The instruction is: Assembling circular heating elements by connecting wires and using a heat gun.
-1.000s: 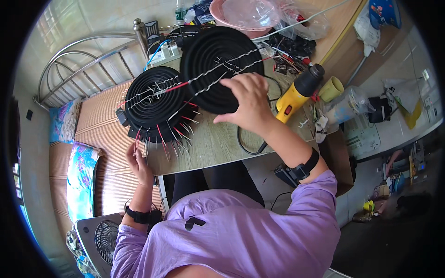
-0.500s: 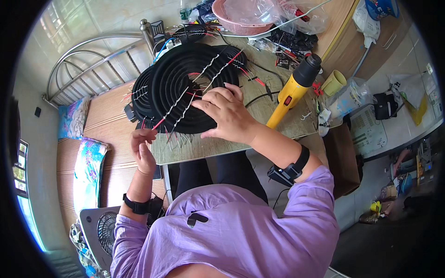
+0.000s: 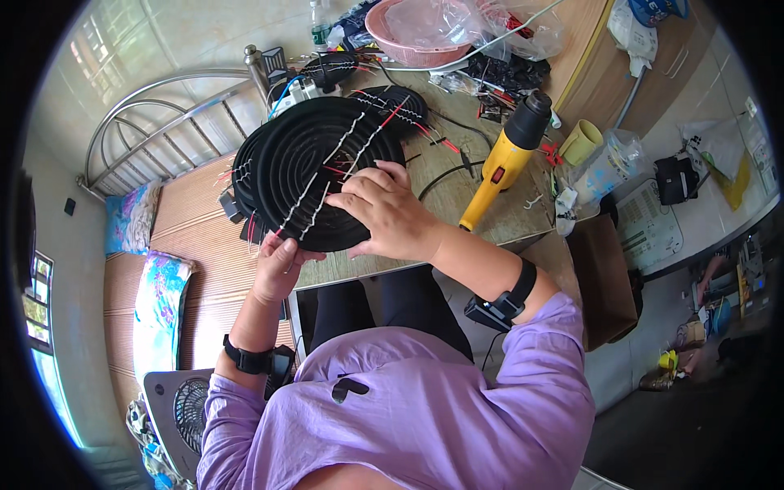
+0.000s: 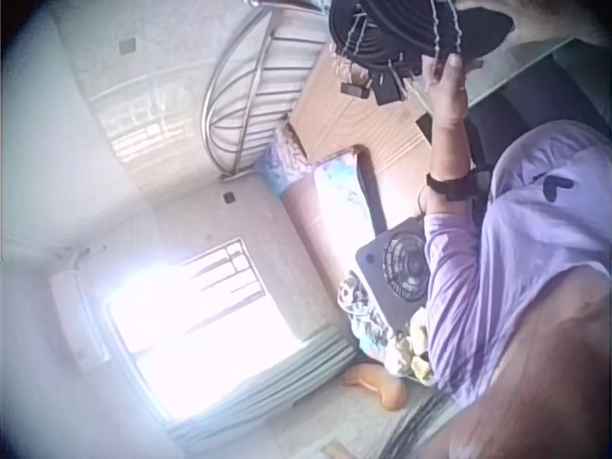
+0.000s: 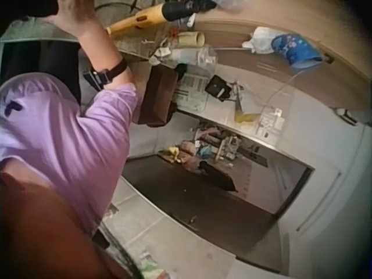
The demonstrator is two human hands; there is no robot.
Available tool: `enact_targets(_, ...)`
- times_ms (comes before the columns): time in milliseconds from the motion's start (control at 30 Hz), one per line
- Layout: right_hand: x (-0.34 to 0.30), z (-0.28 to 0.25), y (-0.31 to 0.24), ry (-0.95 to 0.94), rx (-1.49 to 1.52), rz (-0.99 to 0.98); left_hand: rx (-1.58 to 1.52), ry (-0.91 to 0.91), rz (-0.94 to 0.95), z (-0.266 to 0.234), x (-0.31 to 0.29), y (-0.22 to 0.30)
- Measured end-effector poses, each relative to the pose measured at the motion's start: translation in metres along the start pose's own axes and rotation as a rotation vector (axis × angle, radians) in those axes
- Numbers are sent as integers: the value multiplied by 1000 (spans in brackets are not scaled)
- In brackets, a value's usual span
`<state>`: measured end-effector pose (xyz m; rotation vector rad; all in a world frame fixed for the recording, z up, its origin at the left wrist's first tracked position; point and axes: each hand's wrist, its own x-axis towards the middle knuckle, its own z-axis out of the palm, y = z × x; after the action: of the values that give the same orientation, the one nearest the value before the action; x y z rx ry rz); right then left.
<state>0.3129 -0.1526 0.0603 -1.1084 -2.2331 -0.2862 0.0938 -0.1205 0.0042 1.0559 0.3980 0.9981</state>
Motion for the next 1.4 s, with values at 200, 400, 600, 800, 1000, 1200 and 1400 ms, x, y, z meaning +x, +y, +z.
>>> enact_targets(200,-9,-14,3,-59,25,-31,25,-50,-121,-11,1,-9)
enact_targets(400,-19,-40,22,259,273,11,-46,-63,-150,-20,-3,-12)
enact_targets(600,-21,-34,39,472,809,525,-41,-101,-204,-20,-4,-19)
enact_targets(800,-17,-35,41,428,797,539,-19,-112,-234,-21,2,-25)
enact_targets(1000,-24,-33,44,428,886,586,19,-101,-249,-19,6,-28)
enact_targets(1200,-29,-34,46,442,935,618,38,-106,-265,-19,10,-32)
enact_targets(1400,-34,-37,48,504,967,609,76,-124,-282,-17,13,-36)
